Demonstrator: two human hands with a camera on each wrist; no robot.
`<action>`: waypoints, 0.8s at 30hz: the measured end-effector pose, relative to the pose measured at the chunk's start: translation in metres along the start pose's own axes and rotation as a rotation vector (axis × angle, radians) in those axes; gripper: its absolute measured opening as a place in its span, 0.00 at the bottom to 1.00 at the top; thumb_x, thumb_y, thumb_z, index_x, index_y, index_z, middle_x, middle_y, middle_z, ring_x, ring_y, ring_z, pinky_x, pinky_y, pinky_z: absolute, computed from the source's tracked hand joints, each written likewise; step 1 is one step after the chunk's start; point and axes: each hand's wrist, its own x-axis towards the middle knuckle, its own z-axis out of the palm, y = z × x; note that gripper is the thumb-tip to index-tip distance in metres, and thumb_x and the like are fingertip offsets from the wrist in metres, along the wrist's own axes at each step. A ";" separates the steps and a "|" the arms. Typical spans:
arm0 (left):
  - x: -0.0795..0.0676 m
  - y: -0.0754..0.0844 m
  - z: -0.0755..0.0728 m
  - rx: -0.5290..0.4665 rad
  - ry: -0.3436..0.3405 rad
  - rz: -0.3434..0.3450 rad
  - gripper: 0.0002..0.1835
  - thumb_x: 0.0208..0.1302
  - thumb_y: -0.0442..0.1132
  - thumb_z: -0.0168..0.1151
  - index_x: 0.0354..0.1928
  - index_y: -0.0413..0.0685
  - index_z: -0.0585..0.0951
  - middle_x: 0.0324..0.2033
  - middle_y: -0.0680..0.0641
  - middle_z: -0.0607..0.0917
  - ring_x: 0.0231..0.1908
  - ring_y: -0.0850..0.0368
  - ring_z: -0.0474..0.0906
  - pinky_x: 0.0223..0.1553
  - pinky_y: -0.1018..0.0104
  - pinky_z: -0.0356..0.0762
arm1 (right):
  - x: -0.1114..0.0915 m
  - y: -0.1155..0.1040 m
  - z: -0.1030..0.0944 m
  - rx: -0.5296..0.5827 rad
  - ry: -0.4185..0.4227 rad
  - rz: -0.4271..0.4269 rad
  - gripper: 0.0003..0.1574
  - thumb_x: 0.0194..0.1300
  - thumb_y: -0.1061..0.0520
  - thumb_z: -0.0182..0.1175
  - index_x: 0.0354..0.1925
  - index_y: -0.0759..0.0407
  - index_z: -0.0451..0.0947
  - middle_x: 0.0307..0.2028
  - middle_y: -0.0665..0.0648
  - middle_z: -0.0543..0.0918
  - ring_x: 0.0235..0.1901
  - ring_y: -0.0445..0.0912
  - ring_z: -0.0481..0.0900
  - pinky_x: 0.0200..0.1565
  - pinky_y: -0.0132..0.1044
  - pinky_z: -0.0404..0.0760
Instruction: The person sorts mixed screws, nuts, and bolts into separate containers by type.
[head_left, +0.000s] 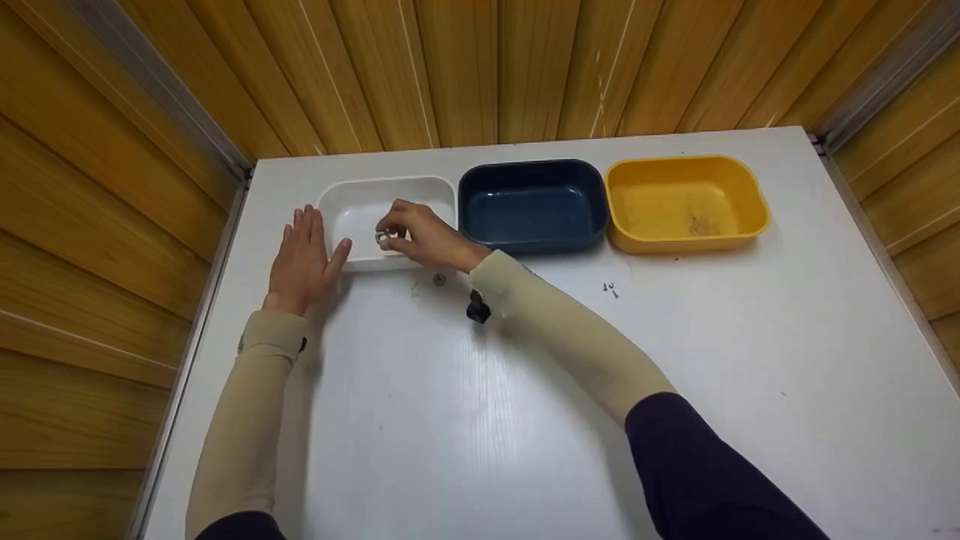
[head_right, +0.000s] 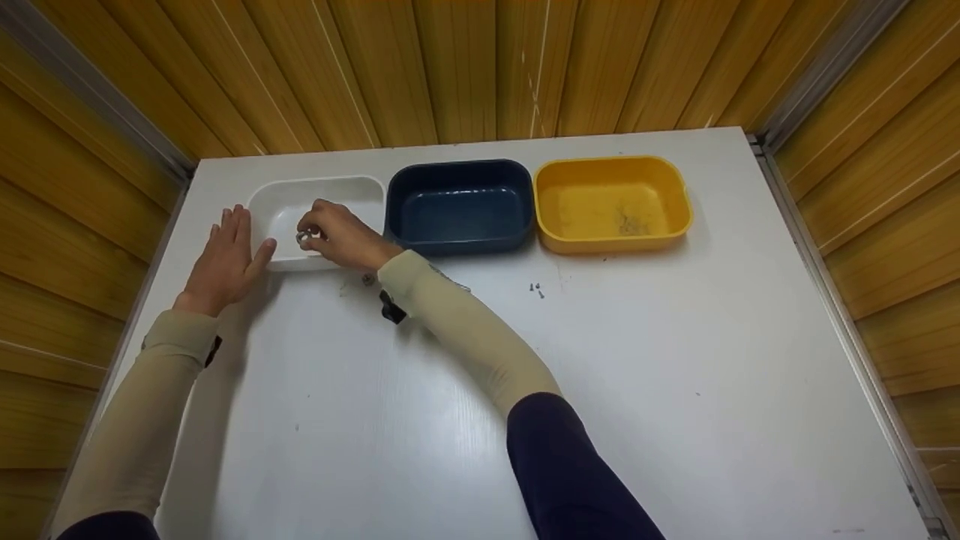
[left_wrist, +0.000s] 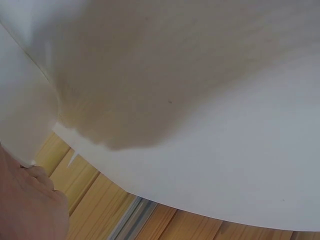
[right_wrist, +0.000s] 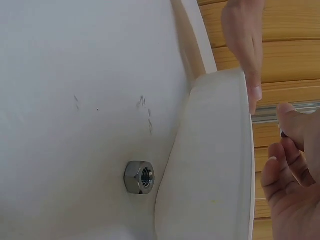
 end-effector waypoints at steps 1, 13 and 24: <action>0.000 0.000 0.000 -0.002 0.001 -0.001 0.51 0.82 0.67 0.38 0.83 0.28 0.45 0.84 0.29 0.46 0.85 0.34 0.38 0.85 0.42 0.37 | 0.003 0.001 0.001 -0.010 0.015 0.013 0.15 0.77 0.58 0.66 0.56 0.64 0.87 0.47 0.62 0.82 0.46 0.49 0.80 0.49 0.35 0.80; -0.002 0.001 0.003 -0.005 -0.007 -0.011 0.51 0.82 0.68 0.37 0.83 0.28 0.45 0.84 0.29 0.46 0.85 0.34 0.38 0.85 0.42 0.37 | 0.019 0.009 0.002 -0.033 0.151 0.220 0.16 0.79 0.54 0.64 0.59 0.59 0.85 0.52 0.57 0.80 0.51 0.45 0.77 0.52 0.31 0.80; 0.000 0.000 -0.001 -0.007 -0.018 -0.015 0.51 0.82 0.67 0.37 0.84 0.28 0.44 0.84 0.29 0.46 0.85 0.34 0.37 0.85 0.43 0.36 | 0.022 0.009 -0.002 -0.036 0.158 0.220 0.21 0.79 0.53 0.64 0.63 0.61 0.83 0.54 0.58 0.79 0.51 0.47 0.78 0.52 0.32 0.80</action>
